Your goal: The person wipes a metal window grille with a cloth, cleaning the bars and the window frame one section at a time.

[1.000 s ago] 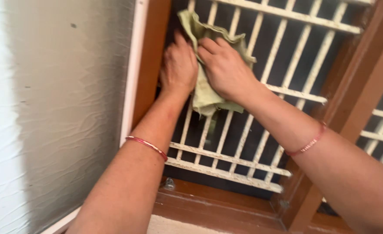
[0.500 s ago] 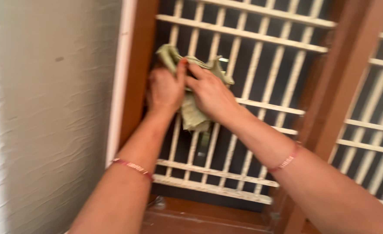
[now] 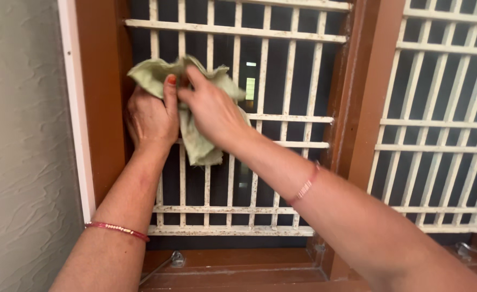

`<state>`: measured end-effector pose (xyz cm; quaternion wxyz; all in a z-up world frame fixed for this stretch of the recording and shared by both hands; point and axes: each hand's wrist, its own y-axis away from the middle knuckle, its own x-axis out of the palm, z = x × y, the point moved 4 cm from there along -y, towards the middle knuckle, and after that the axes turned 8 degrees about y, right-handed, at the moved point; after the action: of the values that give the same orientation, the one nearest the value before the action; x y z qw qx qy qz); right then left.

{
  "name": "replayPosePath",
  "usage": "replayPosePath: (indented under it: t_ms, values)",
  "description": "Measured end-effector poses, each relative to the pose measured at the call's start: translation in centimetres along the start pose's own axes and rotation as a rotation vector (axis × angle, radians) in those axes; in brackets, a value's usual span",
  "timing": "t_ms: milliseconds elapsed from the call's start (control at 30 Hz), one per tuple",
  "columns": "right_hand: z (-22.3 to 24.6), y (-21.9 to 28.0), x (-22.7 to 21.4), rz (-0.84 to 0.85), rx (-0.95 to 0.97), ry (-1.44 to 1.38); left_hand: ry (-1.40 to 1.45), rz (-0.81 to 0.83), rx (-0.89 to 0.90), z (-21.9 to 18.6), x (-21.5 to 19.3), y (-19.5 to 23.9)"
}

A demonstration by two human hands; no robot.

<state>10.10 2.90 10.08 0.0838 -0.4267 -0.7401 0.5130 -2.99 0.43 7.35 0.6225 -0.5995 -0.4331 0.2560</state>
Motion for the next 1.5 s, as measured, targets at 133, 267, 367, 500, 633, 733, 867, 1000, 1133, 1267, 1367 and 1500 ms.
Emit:
replayPosePath:
  t_ms: [133, 267, 367, 500, 633, 733, 867, 1000, 1133, 1267, 1367, 1500]
  values:
    - [-1.0, -2.8, -1.7, -0.175, 0.037, 0.055, -0.081, 0.044, -0.035, -0.1, 0.1, -0.2]
    - [0.7, -1.2, -1.1, -0.126, 0.118, -0.013, -0.022, 0.056, -0.02, 0.0, -0.2, -0.1]
    - [0.8, -0.4, -0.4, -0.001, 0.118, -0.012, -0.006, 0.048, 0.001, 0.2, 0.0, -0.2]
    - [-0.9, -3.6, -1.2, -0.112, -0.009, 0.213, -0.113, 0.081, -0.088, 0.6, 0.5, -0.2]
    - [-1.6, -4.0, -2.0, -0.331, -0.122, 0.195, -0.024, 0.045, 0.014, 0.9, 0.3, 0.2]
    - [0.3, -2.5, -1.0, -0.248, -0.22, 0.148, -0.188, 0.158, -0.255, 3.2, 1.6, 0.3]
    - [-0.9, -4.3, -3.2, -0.141, -0.051, -0.123, -0.082, -0.036, 0.025, 0.4, 0.5, -0.2]
    - [-1.1, -7.9, -4.5, -0.386, -0.123, -0.07, 0.283, -0.053, -0.091, -3.4, -0.5, -0.2]
    - [-0.1, -8.9, -1.9, -0.299, -0.381, 0.084, 0.327, -0.063, -0.091, -5.0, -2.0, -1.1]
    - [0.4, -4.8, 1.2, -0.177, -0.252, 0.019, 0.236, 0.028, -0.119, -4.8, -3.1, -0.2]
    - [0.9, -5.4, 2.2, 0.091, -0.29, 0.091, 0.229, 0.095, -0.176, -5.1, -3.1, -0.4]
    - [0.0, -8.5, -0.5, -0.001, -0.302, 0.3, 0.277, 0.125, -0.128, -5.7, -3.4, -0.7]
